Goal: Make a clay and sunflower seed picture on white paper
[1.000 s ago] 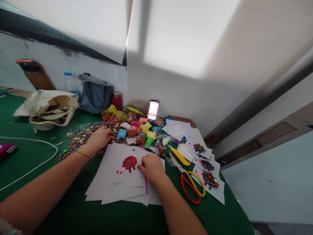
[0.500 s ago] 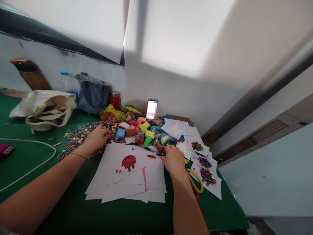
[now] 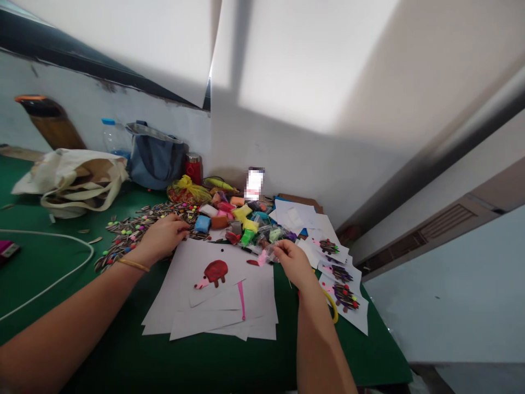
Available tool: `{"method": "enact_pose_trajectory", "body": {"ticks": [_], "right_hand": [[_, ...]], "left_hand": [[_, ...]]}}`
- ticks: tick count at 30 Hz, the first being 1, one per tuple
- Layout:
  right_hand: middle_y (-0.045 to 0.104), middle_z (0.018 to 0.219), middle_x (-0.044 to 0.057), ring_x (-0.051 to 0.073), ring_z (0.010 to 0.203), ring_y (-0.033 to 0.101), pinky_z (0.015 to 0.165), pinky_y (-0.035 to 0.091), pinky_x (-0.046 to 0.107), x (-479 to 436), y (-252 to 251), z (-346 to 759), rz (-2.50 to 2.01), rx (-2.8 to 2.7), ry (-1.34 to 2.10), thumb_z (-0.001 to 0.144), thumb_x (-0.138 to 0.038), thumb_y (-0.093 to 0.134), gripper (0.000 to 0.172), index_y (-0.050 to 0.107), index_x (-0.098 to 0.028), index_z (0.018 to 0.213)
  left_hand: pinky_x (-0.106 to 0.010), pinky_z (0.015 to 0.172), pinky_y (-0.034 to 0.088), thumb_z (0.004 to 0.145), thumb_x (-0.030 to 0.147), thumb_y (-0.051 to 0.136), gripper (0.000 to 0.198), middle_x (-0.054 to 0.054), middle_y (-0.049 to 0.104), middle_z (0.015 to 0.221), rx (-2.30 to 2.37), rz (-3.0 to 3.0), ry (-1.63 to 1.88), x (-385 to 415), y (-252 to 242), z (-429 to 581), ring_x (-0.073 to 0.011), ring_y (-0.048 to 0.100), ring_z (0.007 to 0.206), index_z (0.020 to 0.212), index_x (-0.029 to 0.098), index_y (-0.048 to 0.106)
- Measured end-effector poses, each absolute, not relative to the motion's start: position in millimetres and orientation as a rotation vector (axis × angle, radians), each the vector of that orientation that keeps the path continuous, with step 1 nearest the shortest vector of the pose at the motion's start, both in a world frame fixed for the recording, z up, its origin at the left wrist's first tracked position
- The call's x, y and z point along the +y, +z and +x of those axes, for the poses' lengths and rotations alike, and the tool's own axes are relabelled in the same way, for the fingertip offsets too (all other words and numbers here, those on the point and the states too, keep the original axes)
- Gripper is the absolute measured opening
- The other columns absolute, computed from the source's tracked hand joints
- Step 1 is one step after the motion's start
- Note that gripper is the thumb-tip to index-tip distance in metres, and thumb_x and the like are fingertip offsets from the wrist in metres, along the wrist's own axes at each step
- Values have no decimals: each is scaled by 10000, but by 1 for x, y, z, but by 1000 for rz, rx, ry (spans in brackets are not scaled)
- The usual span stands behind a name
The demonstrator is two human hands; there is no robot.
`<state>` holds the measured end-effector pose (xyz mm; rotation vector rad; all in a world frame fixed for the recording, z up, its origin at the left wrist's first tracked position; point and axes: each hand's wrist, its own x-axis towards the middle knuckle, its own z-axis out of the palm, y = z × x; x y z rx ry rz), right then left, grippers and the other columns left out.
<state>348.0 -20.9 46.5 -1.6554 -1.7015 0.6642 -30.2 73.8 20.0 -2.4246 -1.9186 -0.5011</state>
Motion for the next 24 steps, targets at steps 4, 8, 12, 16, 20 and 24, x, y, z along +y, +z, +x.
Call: {"method": "enact_pose_trajectory", "body": {"ticks": [4,8,12,16,20,24], "right_hand": [[612,737,-8,149,669,558,638,444,267,-14,42,313,-1384,-1530,961,816,-426,580,244,594,-186,859],[620,769,-17,145,694,598,645,476,264,-10,38,267,-1262,-1452,1134,794,-365,614,180,591,-198,856],[604,748,-26,138,679,615,674,492,271,-7,26,233,-1133,-1461,1129,800,-316,612,128,592,-195,838],[576,692,-33,132,619,586,607,477,255,-4,8,224,-1184,-1410,1108,799,-328,598,130,581,-200,818],[570,705,-30,128,612,572,604,472,253,-5,0,227,-1206,-1422,1087,797,-320,585,128,586,-198,834],[582,721,-23,132,632,573,626,484,261,-6,-3,228,-1215,-1450,1070,803,-312,578,131,595,-198,867]], "left_hand": [[-413,982,424,842,396,597,272,-103,665,1116,-1872,-2490,-762,57,31,-9,-297,569,1084,991,235,759],[-316,785,509,864,482,560,344,-50,721,981,-1767,-3188,-1211,31,34,24,-223,655,882,1031,235,731],[-258,573,475,747,492,672,351,-5,648,701,-2054,-3339,-1607,19,20,38,-154,590,609,879,167,671],[-246,566,432,775,511,621,333,13,598,663,-2155,-3139,-1657,20,10,34,-139,543,593,777,179,638],[-248,547,379,824,502,550,348,21,550,606,-2053,-3047,-1465,20,10,34,-143,502,589,681,191,606],[-253,555,397,818,520,563,356,17,566,619,-2040,-3017,-1457,18,9,36,-149,514,602,678,194,603]]}}
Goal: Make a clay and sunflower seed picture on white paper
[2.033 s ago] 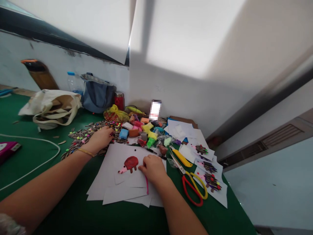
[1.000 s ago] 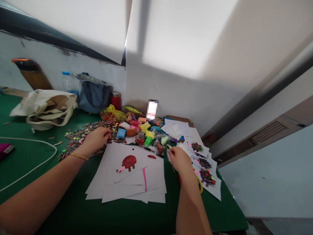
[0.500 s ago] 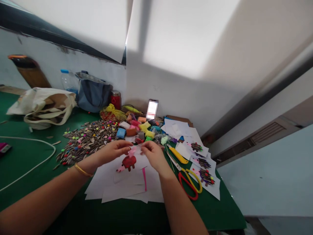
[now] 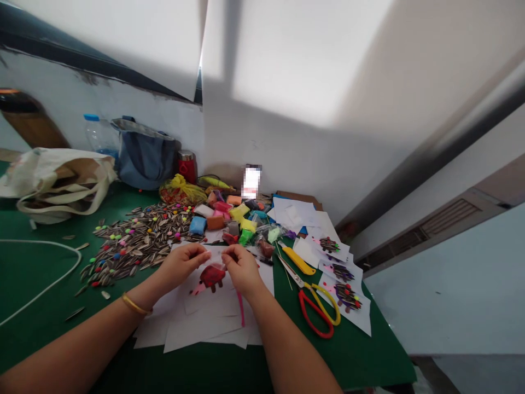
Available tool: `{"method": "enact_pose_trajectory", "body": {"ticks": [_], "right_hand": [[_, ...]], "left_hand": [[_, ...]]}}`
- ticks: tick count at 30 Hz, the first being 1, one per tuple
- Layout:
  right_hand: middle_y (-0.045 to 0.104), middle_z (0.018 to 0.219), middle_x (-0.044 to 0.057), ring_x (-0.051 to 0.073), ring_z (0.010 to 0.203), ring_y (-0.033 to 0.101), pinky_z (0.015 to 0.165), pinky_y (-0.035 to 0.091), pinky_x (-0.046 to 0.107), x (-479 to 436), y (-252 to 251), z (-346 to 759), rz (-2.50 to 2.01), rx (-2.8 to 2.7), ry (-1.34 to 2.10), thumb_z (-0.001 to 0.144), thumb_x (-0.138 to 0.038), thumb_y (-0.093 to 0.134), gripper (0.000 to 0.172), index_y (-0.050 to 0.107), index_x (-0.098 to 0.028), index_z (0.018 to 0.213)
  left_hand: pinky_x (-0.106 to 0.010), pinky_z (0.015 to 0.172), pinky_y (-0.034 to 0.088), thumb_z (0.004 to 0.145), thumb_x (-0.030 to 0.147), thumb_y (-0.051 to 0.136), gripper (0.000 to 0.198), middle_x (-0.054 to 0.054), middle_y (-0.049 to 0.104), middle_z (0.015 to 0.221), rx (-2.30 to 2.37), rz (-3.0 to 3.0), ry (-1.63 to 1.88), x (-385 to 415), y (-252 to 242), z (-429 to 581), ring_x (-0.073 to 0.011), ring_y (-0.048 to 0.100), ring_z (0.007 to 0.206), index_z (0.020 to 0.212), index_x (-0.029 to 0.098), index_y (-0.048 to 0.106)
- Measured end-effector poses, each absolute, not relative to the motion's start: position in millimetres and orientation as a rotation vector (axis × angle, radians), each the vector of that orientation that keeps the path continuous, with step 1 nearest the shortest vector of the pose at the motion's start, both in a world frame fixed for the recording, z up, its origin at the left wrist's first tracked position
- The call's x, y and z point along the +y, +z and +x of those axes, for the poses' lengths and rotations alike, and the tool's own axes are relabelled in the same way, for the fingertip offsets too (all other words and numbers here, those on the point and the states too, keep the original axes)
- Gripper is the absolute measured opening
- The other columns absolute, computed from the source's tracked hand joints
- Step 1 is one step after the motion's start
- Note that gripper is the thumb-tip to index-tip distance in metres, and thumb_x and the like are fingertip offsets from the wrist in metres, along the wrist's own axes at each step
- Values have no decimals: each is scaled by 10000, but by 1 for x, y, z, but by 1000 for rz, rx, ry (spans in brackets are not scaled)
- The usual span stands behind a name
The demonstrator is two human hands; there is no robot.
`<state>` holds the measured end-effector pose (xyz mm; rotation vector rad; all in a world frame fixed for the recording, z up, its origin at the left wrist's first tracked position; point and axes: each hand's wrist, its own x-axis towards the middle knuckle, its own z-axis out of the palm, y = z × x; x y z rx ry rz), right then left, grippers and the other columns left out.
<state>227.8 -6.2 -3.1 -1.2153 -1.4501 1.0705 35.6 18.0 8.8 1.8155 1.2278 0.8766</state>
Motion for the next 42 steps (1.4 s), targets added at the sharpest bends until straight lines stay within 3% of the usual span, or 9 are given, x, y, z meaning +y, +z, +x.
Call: {"method": "enact_pose_trajectory", "body": {"ticks": [5,10,14,20,25,31,36,39,42], "right_hand": [[631,769,-6,151,691,631,681,513,284,-5,-3,227,-1179,-1437,1106,799,-313,607,156,611,-194,899],[690,927,41,177,766,663,661,509,291,-1,13,267,-1374,-1385,886,879,-387,528,284,627,-204,1074],[695,943,41,192,866,631,760,453,296,-3,22,306,-1706,-1828,477,881,-291,547,177,704,-215,907],[676,1008,47,199,870,629,666,378,267,-5,13,303,-2044,-2240,362,849,-286,647,142,710,-237,966],[654,993,52,191,885,606,681,363,262,-5,11,294,-1993,-2237,271,862,-231,616,69,683,-217,871],[669,895,14,164,820,598,713,413,258,-16,14,267,-1556,-2037,597,877,-244,578,88,658,-217,903],[674,907,28,175,833,626,750,479,294,-25,7,231,-1275,-1757,877,798,-189,586,159,653,-210,941],[693,970,43,182,828,662,710,522,306,-27,4,221,-1129,-1460,1219,781,-195,570,351,565,-227,1131],[704,973,43,181,798,674,681,534,309,-26,3,219,-1034,-1331,1413,803,-211,552,458,477,-248,1254]], "left_hand": [[-269,625,480,791,502,626,352,-12,641,785,1154,1662,1029,20,0,33,-171,602,712,967,197,630],[-268,629,488,818,521,621,353,-8,627,754,1210,1596,1109,28,-6,27,-164,621,698,935,189,591],[-291,677,508,827,515,601,380,-46,694,846,1308,1685,1040,34,-10,22,-193,654,767,1007,182,633],[-327,792,529,845,361,554,394,-76,714,1095,1451,1957,813,36,-14,19,-232,672,905,1191,205,658],[-348,886,499,879,317,543,341,-75,639,1199,1570,2211,792,34,-9,15,-245,626,1030,1185,253,680],[-351,882,505,882,372,594,269,-76,675,1098,1247,2176,994,13,5,27,-225,646,966,1090,243,705],[-265,561,508,881,326,591,150,-16,682,754,977,1730,806,-6,-3,45,-150,632,601,915,211,680],[-262,580,486,811,269,678,116,-18,656,809,1133,1833,954,-8,-3,47,-153,605,666,907,206,660],[-298,727,499,849,231,644,167,-38,657,953,1145,2085,1041,-6,1,44,-178,610,842,1015,232,665]]}}
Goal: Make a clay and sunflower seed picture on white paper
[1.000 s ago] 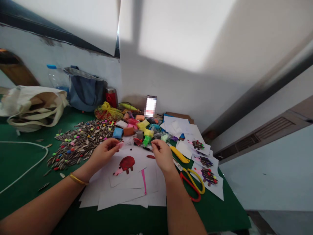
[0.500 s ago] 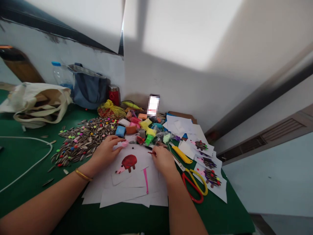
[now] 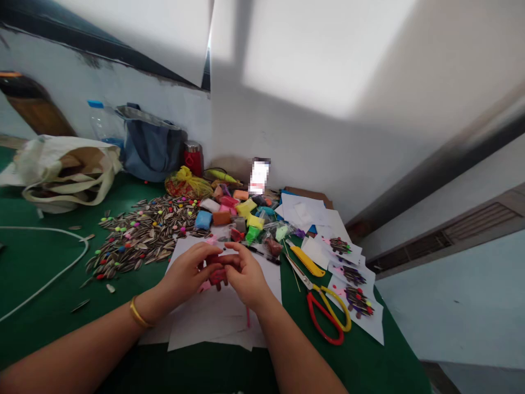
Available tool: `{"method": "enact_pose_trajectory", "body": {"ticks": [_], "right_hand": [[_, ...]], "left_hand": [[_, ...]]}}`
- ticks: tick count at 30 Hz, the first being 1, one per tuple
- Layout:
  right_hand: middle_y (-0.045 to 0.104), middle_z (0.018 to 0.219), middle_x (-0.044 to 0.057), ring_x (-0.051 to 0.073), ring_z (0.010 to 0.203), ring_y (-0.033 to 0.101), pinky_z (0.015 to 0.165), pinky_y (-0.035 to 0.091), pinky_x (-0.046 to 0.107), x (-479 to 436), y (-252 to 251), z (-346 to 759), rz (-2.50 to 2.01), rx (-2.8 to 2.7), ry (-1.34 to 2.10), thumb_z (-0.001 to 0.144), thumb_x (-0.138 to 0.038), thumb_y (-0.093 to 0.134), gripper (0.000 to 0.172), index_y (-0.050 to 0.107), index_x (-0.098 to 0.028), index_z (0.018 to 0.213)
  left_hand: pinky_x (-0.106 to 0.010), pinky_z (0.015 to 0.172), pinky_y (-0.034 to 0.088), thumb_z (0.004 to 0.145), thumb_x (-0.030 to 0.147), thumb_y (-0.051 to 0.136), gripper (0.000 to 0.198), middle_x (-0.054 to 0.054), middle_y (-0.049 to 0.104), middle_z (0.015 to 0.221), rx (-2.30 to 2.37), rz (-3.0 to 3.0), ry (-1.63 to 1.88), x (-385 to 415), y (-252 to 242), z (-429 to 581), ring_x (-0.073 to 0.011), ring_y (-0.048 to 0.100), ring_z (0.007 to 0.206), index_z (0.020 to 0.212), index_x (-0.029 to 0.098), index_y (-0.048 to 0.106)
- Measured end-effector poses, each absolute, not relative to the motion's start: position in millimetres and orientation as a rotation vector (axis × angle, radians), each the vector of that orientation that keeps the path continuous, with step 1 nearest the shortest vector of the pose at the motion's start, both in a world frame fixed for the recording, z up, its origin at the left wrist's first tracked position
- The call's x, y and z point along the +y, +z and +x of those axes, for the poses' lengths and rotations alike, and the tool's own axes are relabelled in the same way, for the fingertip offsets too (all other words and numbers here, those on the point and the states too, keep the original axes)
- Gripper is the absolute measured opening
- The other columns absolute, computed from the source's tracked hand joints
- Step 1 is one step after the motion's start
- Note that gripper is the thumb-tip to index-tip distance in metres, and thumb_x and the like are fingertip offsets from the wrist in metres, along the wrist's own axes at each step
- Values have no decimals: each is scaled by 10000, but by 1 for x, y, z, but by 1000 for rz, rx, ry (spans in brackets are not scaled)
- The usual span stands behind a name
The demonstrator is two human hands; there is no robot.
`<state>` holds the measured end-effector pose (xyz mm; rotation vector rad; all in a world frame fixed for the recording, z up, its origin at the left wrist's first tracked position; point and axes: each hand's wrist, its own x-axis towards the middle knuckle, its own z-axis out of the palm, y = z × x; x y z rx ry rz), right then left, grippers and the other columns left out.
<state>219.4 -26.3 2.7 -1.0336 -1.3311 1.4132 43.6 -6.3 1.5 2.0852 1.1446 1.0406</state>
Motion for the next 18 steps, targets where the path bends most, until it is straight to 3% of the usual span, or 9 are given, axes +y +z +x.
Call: {"method": "enact_pose_trajectory", "body": {"ticks": [3,6,9,12,14,18], "right_hand": [[696,971,52,197,857,661,750,523,339,-17,3,227,-1151,-1488,1148,845,-217,512,381,537,-234,1225],[642,1139,104,262,1086,565,931,440,410,2,4,236,-1429,-1821,464,863,-213,536,317,632,-208,1166],[616,1116,129,295,1073,517,924,406,425,24,5,239,-1669,-2019,57,879,-265,582,300,660,-193,1160],[613,1027,109,285,1013,511,845,410,391,40,3,233,-1771,-2091,-79,887,-300,597,172,704,-207,984],[611,993,99,270,987,514,824,408,374,46,2,229,-1768,-2080,-97,885,-293,601,132,698,-206,903],[623,1062,105,262,1022,531,881,415,388,45,5,233,-1617,-1924,-141,900,-260,574,113,664,-192,915]], "left_hand": [[-324,838,494,907,226,572,155,-51,672,994,1096,2179,1080,-3,3,39,-192,618,944,1015,228,683],[-315,810,505,928,239,530,183,-44,699,922,1158,2141,1100,2,-1,37,-187,641,885,1002,217,695],[-315,806,512,941,259,498,226,-43,710,908,1147,2095,1095,5,-7,38,-185,649,872,1033,221,701],[-327,834,517,923,254,509,257,-50,710,983,1108,1983,1111,7,-11,40,-187,656,909,1117,229,675],[-312,765,536,900,252,527,290,-36,708,928,1100,1820,1125,8,-12,41,-176,672,835,1169,225,631],[-264,612,522,863,310,575,153,4,671,731,1110,1614,1158,12,-9,37,-150,645,646,938,193,636]]}}
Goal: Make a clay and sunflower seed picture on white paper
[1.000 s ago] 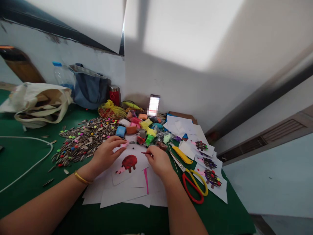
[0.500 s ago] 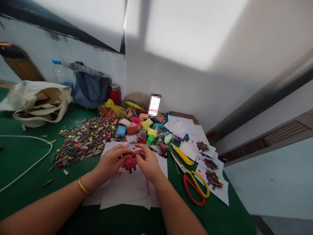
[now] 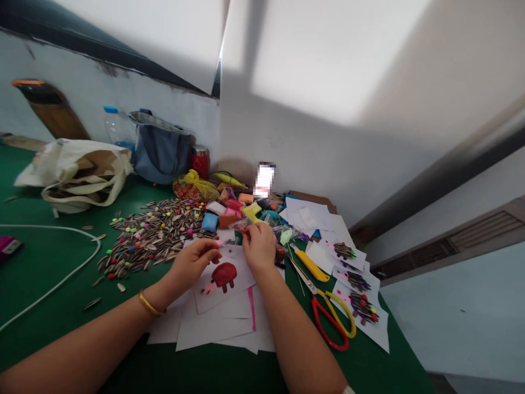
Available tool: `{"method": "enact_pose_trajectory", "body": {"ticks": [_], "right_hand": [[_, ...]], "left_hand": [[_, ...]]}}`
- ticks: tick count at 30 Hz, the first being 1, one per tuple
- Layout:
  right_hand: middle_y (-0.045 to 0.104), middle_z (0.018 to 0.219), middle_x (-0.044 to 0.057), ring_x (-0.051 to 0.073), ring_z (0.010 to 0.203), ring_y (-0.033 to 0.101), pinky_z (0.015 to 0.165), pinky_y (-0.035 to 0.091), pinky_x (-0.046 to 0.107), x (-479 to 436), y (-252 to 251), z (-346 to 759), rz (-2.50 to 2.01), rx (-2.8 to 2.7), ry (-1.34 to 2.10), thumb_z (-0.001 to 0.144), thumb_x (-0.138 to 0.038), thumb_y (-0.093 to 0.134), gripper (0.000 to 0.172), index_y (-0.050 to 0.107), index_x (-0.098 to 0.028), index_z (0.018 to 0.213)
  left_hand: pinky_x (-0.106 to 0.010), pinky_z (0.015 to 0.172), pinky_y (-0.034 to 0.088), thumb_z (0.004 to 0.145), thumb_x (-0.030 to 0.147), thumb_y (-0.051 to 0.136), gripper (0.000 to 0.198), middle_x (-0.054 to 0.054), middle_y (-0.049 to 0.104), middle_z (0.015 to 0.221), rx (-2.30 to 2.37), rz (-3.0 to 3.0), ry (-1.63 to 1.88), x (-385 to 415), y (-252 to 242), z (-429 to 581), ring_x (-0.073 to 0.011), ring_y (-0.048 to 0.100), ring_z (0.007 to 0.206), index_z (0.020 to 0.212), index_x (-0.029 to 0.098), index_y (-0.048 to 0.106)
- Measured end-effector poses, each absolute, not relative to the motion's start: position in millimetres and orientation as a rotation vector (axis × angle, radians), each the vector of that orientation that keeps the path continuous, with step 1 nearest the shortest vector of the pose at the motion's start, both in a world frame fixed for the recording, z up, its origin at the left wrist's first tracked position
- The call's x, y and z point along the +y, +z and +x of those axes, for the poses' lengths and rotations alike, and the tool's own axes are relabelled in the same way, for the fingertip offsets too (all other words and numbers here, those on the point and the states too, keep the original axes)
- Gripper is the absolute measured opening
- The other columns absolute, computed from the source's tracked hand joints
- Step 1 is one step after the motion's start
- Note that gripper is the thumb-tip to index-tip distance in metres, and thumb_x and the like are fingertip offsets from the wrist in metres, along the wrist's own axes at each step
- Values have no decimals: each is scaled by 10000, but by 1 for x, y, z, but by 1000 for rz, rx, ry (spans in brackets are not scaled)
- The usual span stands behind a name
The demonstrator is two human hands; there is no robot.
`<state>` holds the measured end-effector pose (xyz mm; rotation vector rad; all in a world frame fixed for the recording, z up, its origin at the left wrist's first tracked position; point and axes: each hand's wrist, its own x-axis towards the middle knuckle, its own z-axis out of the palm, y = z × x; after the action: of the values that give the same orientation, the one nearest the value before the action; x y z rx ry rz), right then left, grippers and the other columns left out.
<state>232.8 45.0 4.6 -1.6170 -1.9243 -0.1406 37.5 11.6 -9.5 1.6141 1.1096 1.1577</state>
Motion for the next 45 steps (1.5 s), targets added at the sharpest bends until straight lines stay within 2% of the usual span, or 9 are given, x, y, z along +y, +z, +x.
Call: {"method": "enact_pose_trajectory", "body": {"ticks": [3,7,9,14,21,26,32,38,45], "right_hand": [[629,1180,115,260,1127,537,973,406,408,35,11,241,-1388,-1905,-133,913,-217,540,108,633,-188,961],[674,1134,90,226,1052,601,945,446,385,9,17,244,-1221,-2019,-41,919,-162,513,121,610,-200,981],[680,1120,90,225,1041,608,934,453,389,-5,19,242,-1185,-2044,-30,922,-163,516,111,610,-199,969],[677,1124,84,219,1054,602,926,459,396,-20,17,237,-1131,-2063,-7,935,-164,515,107,609,-204,966],[664,1125,82,210,1047,601,935,465,380,-19,10,231,-1090,-2044,97,908,-125,518,129,599,-204,969],[675,1081,84,216,1013,610,913,468,380,-20,8,229,-1107,-2038,116,897,-135,519,109,594,-205,934],[671,1066,83,219,1029,605,927,460,385,-19,7,233,-1145,-1996,131,904,-157,507,93,581,-208,928],[659,1018,82,225,964,605,882,474,378,-20,8,231,-1183,-1999,178,878,-167,503,113,583,-204,950],[666,1081,107,247,978,608,861,483,380,-23,8,231,-1154,-2080,287,945,-376,518,334,558,-180,1213]], "left_hand": [[-255,580,493,834,341,621,157,0,655,702,1150,1636,1246,13,-4,34,-146,607,627,823,187,647],[-292,725,520,831,295,646,148,-42,699,904,1109,1654,1426,7,6,36,-168,637,800,934,193,677],[-290,722,524,836,285,653,144,-44,696,916,1081,1630,1442,2,9,37,-166,639,799,945,192,664],[-253,625,501,842,315,663,124,-5,653,780,1060,1693,1352,-2,4,38,-137,604,681,888,201,667],[-232,570,485,811,350,694,174,30,642,747,1192,1649,1239,5,-7,37,-128,601,635,889,212,621],[-251,623,503,899,357,572,176,-4,691,843,1185,1763,1145,5,-5,37,-141,623,691,959,225,673],[-284,656,493,835,311,677,198,-16,701,895,1159,2035,1027,3,-3,37,-146,593,674,1016,231,691],[-343,857,497,912,264,592,169,-59,661,997,1068,2171,1196,1,1,36,-195,605,943,1030,239,711],[-367,996,454,935,263,546,156,-84,594,1141,1019,2137,1225,-3,1,38,-214,554,1115,994,210,681]]}}
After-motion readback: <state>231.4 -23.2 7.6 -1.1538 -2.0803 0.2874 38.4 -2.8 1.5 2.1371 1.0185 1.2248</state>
